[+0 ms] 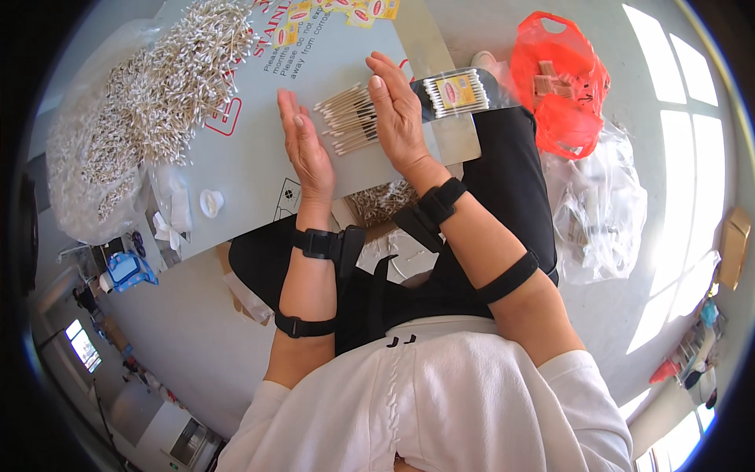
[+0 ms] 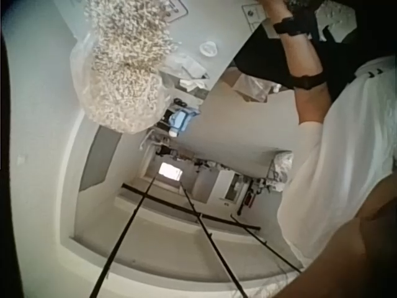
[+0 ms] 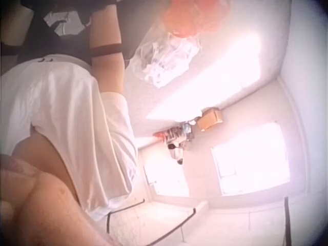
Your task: Manually sorting and placing cotton swabs into a small plastic bag at a workstation.
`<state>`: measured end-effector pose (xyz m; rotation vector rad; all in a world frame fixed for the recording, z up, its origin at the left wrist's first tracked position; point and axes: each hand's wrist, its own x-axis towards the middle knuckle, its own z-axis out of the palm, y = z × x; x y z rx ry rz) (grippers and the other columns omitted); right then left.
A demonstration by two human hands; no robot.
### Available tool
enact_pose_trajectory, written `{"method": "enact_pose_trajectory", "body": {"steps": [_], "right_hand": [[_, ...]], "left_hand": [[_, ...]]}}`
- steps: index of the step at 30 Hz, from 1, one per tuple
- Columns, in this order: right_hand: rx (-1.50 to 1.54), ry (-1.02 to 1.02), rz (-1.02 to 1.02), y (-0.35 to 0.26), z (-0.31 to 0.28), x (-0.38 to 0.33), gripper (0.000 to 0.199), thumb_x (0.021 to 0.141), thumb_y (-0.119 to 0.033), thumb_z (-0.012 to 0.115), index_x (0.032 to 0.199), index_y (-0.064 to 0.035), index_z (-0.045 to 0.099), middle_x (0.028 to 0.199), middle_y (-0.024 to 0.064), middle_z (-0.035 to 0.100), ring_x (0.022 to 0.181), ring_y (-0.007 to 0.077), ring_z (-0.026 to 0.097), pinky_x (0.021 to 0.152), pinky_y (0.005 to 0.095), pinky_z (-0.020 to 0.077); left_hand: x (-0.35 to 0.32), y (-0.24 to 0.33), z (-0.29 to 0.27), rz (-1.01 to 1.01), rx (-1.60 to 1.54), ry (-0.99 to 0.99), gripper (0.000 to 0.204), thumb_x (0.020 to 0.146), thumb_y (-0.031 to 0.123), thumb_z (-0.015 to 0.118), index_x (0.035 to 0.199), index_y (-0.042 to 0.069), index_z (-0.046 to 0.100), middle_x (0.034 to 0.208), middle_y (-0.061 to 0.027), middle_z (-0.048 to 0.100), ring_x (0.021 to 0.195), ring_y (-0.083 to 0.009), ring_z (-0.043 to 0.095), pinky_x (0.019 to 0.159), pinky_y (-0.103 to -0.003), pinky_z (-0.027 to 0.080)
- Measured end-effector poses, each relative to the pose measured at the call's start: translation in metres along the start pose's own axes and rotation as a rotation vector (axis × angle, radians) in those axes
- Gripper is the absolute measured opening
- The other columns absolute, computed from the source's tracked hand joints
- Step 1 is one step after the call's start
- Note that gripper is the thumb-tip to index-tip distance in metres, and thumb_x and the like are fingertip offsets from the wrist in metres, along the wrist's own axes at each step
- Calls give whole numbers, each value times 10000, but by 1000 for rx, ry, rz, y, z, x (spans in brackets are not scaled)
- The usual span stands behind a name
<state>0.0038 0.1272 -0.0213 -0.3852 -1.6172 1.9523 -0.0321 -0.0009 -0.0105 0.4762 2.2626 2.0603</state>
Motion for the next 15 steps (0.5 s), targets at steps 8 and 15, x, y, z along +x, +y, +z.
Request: {"method": "enact_pose_trajectory", "body": {"steps": [8,15], "right_hand": [[-44,-52,26,6,-6,6,351,1039,-189,492,1292,44,561,1415,123,507,1271,175,491,1088,297,386],[-152,-73,-12,-5,-15,5,274,980,-120,581,1191,55,586,1316,148,559,1146,192,561,976,279,447]], "left_hand": [[1,2,10,-87,-305,40,634,1033,303,480,1524,-4,222,1593,-195,211,1472,-289,229,1195,-402,198],[8,5,-15,306,746,-48,276,720,-42,707,963,73,645,1052,-71,596,1049,-287,533,928,-415,420]]}}
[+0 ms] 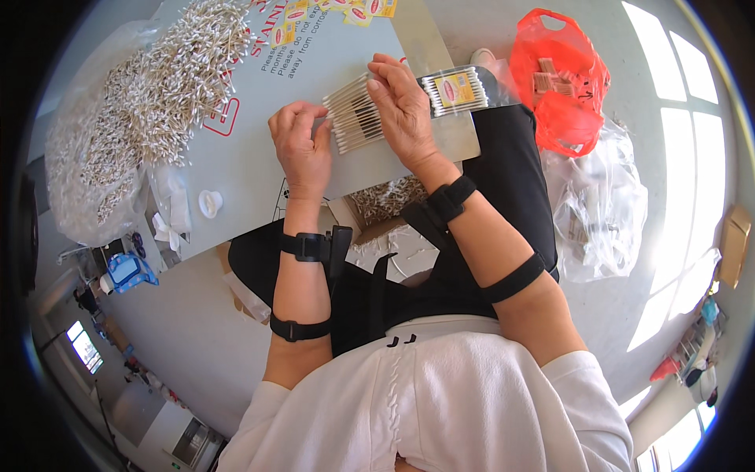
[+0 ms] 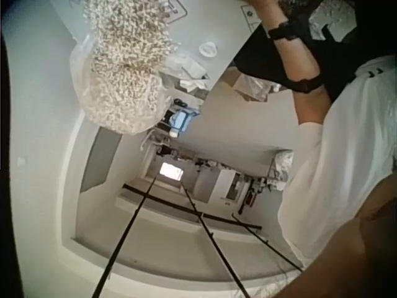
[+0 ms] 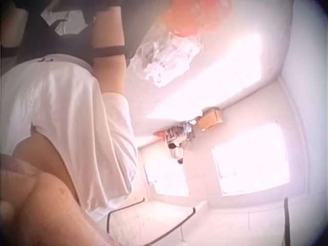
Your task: Manually sorting and placing cotton swabs into a small plastic bag at a workstation.
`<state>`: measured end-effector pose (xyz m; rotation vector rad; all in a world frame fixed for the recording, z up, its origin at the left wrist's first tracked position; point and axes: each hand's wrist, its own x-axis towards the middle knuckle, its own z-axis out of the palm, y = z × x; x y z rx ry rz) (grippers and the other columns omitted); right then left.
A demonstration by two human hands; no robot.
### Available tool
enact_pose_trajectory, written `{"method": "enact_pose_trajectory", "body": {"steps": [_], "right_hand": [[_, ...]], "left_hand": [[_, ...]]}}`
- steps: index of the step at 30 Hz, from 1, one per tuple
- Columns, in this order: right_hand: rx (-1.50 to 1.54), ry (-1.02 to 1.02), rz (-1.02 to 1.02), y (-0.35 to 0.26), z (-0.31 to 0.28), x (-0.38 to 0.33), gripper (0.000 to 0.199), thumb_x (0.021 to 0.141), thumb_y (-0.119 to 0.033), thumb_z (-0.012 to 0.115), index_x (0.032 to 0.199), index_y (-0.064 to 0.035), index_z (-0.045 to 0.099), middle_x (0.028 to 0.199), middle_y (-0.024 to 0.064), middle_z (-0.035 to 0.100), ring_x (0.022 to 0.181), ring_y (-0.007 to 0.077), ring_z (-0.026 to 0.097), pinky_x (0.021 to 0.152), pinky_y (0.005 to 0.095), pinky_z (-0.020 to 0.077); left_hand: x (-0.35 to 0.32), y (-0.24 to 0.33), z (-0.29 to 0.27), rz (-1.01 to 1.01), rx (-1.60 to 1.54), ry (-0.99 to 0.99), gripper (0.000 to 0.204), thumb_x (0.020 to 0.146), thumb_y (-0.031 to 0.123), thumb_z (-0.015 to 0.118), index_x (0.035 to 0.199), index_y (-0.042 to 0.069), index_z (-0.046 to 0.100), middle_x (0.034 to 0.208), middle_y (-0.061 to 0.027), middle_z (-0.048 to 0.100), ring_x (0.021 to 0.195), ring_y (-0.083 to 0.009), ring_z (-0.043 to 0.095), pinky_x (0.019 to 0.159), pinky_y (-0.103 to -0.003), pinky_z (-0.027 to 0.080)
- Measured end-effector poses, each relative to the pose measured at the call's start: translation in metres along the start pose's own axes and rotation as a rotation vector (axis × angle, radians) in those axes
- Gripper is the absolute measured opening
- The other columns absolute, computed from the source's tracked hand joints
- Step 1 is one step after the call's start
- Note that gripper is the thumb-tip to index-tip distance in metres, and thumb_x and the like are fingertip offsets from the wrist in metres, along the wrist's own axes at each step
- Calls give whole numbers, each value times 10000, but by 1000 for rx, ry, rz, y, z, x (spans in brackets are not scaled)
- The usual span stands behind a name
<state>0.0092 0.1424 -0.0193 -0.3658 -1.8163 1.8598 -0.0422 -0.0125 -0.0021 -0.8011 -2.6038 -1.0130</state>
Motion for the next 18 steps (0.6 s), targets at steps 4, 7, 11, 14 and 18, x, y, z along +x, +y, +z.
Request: {"method": "enact_pose_trajectory", "body": {"steps": [4,7,11,14,18], "right_hand": [[-18,-6,-3,-3,1,-1,269,979,-120,583,1178,59,593,1321,146,557,1147,195,560,980,279,445],[6,0,15,-2,1,-2,268,979,-125,582,1177,55,599,1321,143,563,1151,189,557,983,278,443],[182,35,116,4,-1,1,283,981,-151,582,1185,43,609,1296,128,598,1139,178,565,983,278,442],[218,40,127,7,-8,3,305,996,-187,571,1194,41,615,1284,113,614,1125,165,572,986,275,445],[345,20,229,-4,-7,0,333,1040,-165,466,1248,64,587,1375,135,540,1258,179,524,1106,307,404]], "left_hand": [[5,-2,-3,85,97,-74,229,699,-8,740,872,82,618,937,-29,588,989,-270,534,846,-407,419],[9,-5,-3,125,114,-126,231,699,-2,742,851,87,594,923,-25,586,987,-268,533,837,-403,412],[8,0,-9,115,73,-109,230,706,-7,734,846,87,577,930,-30,586,993,-267,533,843,-403,403],[-1,11,-20,132,-6,-163,207,717,1,721,842,85,579,931,-32,584,998,-269,531,851,-402,398],[-29,23,-31,173,42,-291,187,727,18,722,843,86,591,952,-36,584,994,-272,521,860,-389,389]]}}
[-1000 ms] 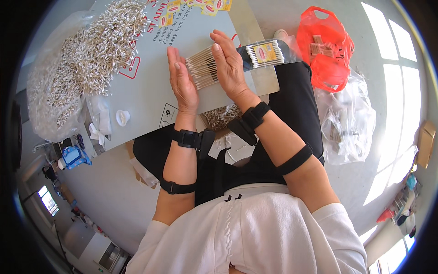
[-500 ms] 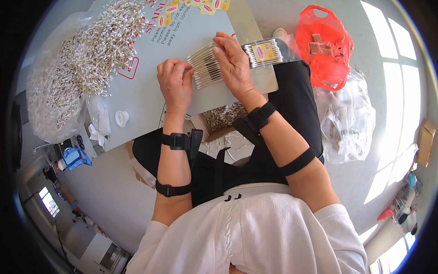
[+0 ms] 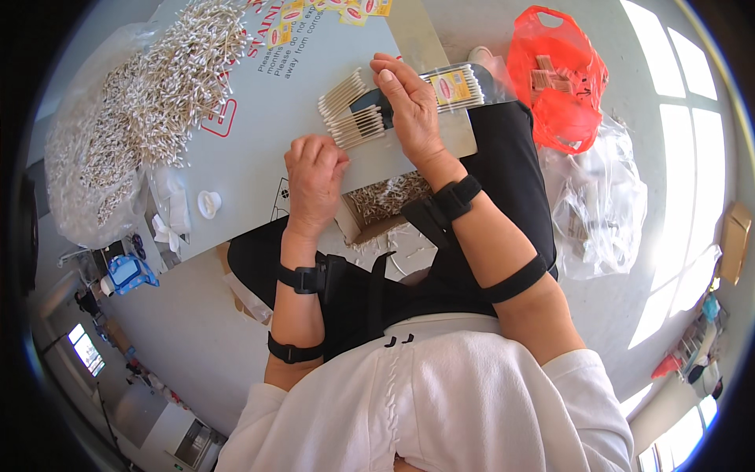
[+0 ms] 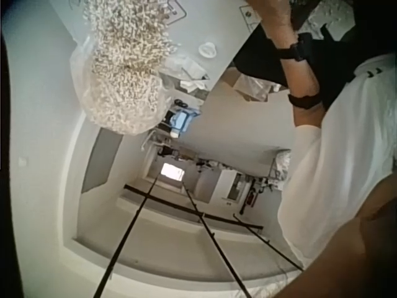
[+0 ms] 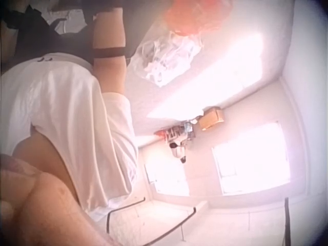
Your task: Manually sorting and placing cotton swabs into a small plastic bag at a workstation.
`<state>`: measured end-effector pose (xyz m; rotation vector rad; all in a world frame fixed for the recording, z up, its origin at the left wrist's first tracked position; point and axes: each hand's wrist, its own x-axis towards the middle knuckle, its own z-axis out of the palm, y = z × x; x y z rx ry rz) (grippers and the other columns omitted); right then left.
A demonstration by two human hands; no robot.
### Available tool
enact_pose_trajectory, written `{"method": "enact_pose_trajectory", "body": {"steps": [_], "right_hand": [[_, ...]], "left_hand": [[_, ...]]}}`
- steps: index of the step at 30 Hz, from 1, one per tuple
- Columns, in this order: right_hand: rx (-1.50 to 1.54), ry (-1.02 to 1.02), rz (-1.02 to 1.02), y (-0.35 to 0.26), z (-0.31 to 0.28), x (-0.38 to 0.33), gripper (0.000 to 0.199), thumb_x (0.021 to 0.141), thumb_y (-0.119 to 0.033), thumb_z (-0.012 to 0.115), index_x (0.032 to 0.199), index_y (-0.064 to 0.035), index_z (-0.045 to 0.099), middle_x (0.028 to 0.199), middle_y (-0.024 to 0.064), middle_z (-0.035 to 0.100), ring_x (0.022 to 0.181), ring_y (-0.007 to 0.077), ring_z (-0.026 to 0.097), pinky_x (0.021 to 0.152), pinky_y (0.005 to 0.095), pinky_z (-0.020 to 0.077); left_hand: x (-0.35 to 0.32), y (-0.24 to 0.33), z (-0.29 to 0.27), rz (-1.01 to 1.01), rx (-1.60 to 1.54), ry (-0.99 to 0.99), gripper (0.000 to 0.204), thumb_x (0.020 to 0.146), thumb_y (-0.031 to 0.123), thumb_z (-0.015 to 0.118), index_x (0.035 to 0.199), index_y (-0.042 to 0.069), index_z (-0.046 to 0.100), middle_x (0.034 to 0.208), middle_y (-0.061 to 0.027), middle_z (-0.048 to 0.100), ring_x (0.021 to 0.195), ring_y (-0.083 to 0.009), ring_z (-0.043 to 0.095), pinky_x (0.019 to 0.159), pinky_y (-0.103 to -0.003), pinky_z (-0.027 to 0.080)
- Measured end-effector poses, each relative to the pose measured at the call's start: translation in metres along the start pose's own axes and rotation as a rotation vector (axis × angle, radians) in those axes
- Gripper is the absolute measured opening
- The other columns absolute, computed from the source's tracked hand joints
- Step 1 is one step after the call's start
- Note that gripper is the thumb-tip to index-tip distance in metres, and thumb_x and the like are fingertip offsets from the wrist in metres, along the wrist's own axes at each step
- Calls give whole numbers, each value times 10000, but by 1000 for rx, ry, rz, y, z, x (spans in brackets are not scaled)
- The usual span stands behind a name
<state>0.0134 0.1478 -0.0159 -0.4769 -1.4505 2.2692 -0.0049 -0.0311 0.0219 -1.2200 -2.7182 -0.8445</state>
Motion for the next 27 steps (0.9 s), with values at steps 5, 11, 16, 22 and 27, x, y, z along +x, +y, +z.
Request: {"method": "enact_pose_trajectory", "body": {"steps": [5,11,16,22,27], "right_hand": [[-46,-20,-21,1,-1,1,361,1049,-195,451,1274,62,569,1391,137,524,1263,177,519,1115,311,396],[-191,-4,-180,2,0,20,371,1021,-277,524,1198,34,626,1320,149,591,1163,207,561,985,299,437],[-336,-79,-263,2,10,26,405,1028,-310,508,1227,29,608,1328,174,584,1193,253,560,1003,317,430],[-465,-120,-291,3,17,13,395,1025,-295,517,1245,25,588,1327,194,577,1191,299,572,1009,337,434],[-367,-30,-272,10,18,1,406,1029,-296,505,1239,44,576,1333,201,567,1200,316,564,1013,340,430]], "left_hand": [[-3,0,18,-12,90,53,170,723,9,703,818,72,578,919,-33,576,1001,-251,526,843,-392,394],[13,-8,31,-184,-199,269,352,833,82,683,1170,50,585,1234,-112,544,1167,-276,499,1030,-414,367],[40,-16,43,-369,-890,468,607,1043,371,434,1480,-29,305,1500,-189,365,1417,-281,322,1178,-423,236],[53,-21,47,-357,-1094,489,644,1048,435,378,1467,-48,306,1504,-211,354,1417,-309,325,1180,-447,230],[54,-21,48,-374,-1203,487,721,1029,506,385,1463,-63,297,1495,-234,350,1419,-299,328,1185,-428,232]]}}
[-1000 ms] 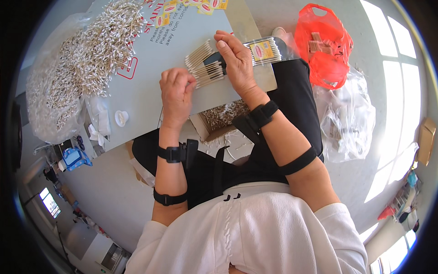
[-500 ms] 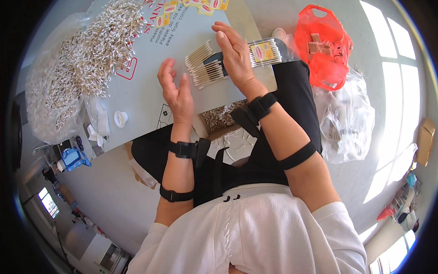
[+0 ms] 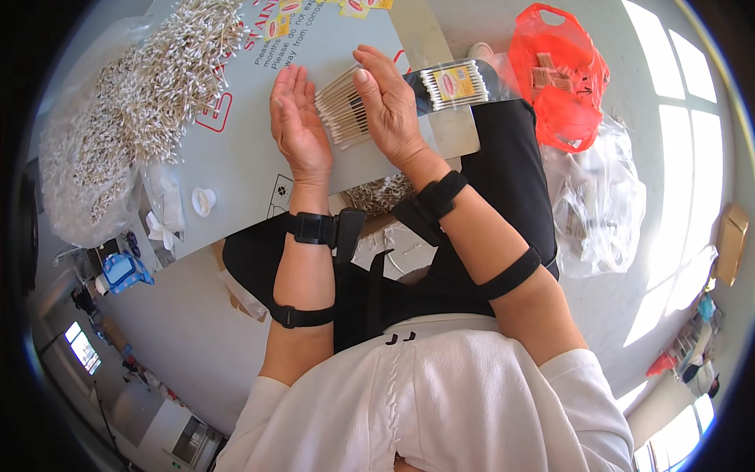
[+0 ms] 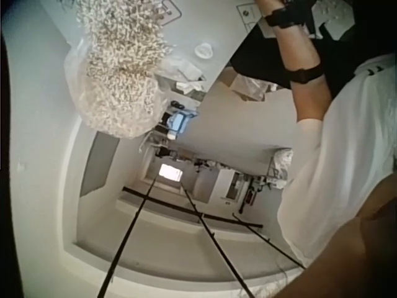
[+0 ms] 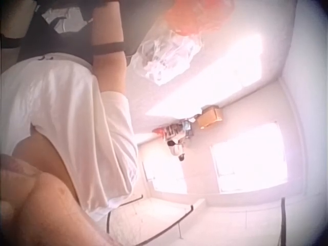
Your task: Manually sorting and placing cotton swabs into a small plastic bag at a workstation.
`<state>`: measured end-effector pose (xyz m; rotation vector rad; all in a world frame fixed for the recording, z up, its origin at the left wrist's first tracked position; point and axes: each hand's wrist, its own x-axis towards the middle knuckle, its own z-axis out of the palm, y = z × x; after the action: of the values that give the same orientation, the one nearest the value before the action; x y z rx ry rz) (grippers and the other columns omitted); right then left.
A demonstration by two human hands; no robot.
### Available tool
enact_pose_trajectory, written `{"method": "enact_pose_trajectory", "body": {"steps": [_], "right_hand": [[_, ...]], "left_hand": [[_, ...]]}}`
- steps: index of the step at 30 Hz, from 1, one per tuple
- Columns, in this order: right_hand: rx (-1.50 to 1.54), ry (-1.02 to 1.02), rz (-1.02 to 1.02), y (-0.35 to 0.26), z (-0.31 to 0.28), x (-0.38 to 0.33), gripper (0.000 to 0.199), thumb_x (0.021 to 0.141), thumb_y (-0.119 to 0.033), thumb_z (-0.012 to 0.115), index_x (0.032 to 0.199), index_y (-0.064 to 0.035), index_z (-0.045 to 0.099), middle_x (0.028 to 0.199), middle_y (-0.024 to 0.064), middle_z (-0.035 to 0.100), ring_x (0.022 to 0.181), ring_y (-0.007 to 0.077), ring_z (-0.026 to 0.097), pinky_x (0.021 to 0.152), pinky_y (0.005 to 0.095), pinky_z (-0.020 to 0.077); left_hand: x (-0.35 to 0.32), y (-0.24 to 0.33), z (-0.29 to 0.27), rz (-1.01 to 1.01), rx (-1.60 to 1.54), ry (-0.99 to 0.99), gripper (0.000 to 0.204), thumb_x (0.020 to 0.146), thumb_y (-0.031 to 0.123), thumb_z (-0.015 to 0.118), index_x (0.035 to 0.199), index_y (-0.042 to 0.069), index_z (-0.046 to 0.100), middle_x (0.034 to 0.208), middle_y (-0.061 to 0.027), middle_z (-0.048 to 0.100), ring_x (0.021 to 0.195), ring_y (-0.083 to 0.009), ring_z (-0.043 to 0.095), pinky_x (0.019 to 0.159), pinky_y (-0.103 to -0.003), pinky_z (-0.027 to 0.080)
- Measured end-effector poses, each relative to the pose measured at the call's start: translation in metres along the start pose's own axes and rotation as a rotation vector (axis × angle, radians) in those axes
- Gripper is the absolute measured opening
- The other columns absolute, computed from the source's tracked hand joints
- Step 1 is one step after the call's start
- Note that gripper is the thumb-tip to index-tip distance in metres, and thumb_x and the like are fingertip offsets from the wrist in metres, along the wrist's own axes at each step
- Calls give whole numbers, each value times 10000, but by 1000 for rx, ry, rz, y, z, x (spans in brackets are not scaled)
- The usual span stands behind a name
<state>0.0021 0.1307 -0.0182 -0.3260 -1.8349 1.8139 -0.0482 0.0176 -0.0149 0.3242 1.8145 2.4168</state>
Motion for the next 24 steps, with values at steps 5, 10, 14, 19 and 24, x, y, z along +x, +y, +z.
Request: {"method": "enact_pose_trajectory", "body": {"steps": [5,10,14,19,24], "right_hand": [[-26,13,-21,-5,3,0,413,1032,-297,500,1246,48,576,1356,209,545,1233,304,539,1029,343,416],[-14,46,9,3,-1,0,429,1033,-314,492,1254,45,574,1350,209,549,1234,316,538,1035,351,412],[-129,61,-90,3,-10,14,427,1029,-321,498,1250,34,582,1333,205,565,1217,332,549,1026,356,419],[-177,-118,-89,-4,-13,31,432,1037,-332,478,1267,19,582,1312,177,590,1189,298,568,1020,340,420],[-177,-152,-45,-4,-10,18,405,1024,-315,511,1232,22,598,1253,193,619,1097,339,619,951,350,475]], "left_hand": [[-1,-4,2,43,46,-35,673,1044,489,351,1458,-41,319,1500,-194,367,1403,-311,349,1172,-454,241],[-1,-4,2,36,41,-23,670,1046,489,344,1458,-39,322,1490,-186,379,1401,-313,353,1169,-455,242],[-12,1,2,27,46,40,676,1043,490,352,1458,-42,316,1492,-191,370,1405,-313,343,1173,-455,231],[-23,3,11,38,84,83,676,1043,485,353,1459,-46,308,1505,-206,339,1423,-309,302,1177,-457,213],[-19,2,12,21,55,74,660,1046,466,353,1458,-48,309,1500,-215,341,1423,-310,301,1178,-453,209]]}}
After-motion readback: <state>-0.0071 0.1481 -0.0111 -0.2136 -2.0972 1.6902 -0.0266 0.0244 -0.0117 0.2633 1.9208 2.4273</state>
